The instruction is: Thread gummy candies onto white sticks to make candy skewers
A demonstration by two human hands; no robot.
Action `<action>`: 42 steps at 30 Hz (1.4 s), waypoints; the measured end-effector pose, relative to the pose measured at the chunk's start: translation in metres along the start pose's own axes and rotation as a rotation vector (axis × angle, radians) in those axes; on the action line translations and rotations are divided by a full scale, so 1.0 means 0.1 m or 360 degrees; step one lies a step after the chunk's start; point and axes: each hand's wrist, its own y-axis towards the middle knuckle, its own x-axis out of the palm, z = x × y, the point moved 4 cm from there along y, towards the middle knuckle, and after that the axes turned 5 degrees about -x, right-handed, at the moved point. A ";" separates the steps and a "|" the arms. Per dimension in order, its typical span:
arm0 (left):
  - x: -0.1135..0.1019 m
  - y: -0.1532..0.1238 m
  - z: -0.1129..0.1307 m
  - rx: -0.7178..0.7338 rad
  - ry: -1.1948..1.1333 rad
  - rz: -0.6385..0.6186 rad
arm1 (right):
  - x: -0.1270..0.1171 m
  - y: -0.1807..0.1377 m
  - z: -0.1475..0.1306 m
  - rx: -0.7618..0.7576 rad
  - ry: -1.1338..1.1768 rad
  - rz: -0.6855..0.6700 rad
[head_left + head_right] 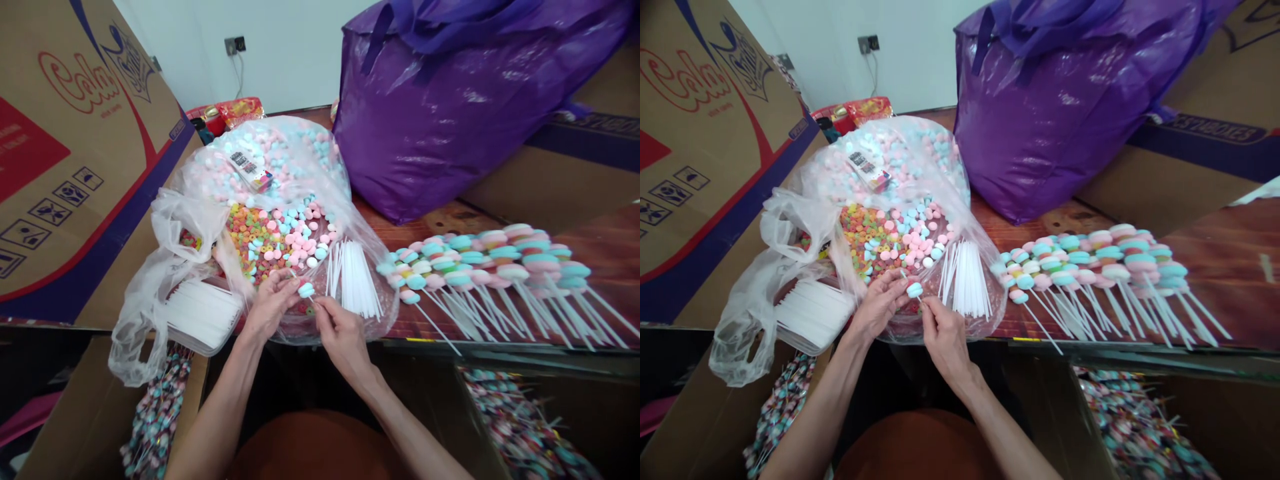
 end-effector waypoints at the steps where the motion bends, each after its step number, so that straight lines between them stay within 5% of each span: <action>1: 0.03 -0.01 -0.03 -0.0041 0.0020 -0.0038 | 0.01 -0.01 0.00 -0.0020 0.0004 0.0016; 4: 0.12 -0.03 -0.06 -0.0074 0.0178 -0.0128 | 0.00 -0.03 0.03 -0.0031 0.0018 0.0076; 7: 0.15 0.04 0.01 0.0103 0.0499 0.0000 | -0.05 0.00 0.10 0.0030 0.0050 0.0119; 12: 0.17 0.25 0.35 0.0894 0.1825 0.0510 | -0.19 0.02 0.24 0.0162 0.0034 0.0165; 17: 0.17 0.42 0.36 0.1028 0.2618 0.0425 | -0.17 -0.05 0.30 0.0207 0.0044 0.0136; 26: 0.19 0.32 0.38 0.1194 0.2561 0.0619 | -0.15 -0.03 0.28 0.0196 0.0037 0.0125; 32: 0.34 0.47 0.34 0.0856 0.2610 0.0655 | -0.15 -0.04 0.28 0.0173 0.0022 0.0122; 36: 0.26 0.55 0.40 0.0840 0.2368 0.0698 | -0.16 -0.04 0.28 0.0169 0.0023 0.0131; 42: 0.11 0.47 0.39 0.0555 0.1898 0.0243 | -0.16 -0.05 0.28 0.0183 0.0040 0.0150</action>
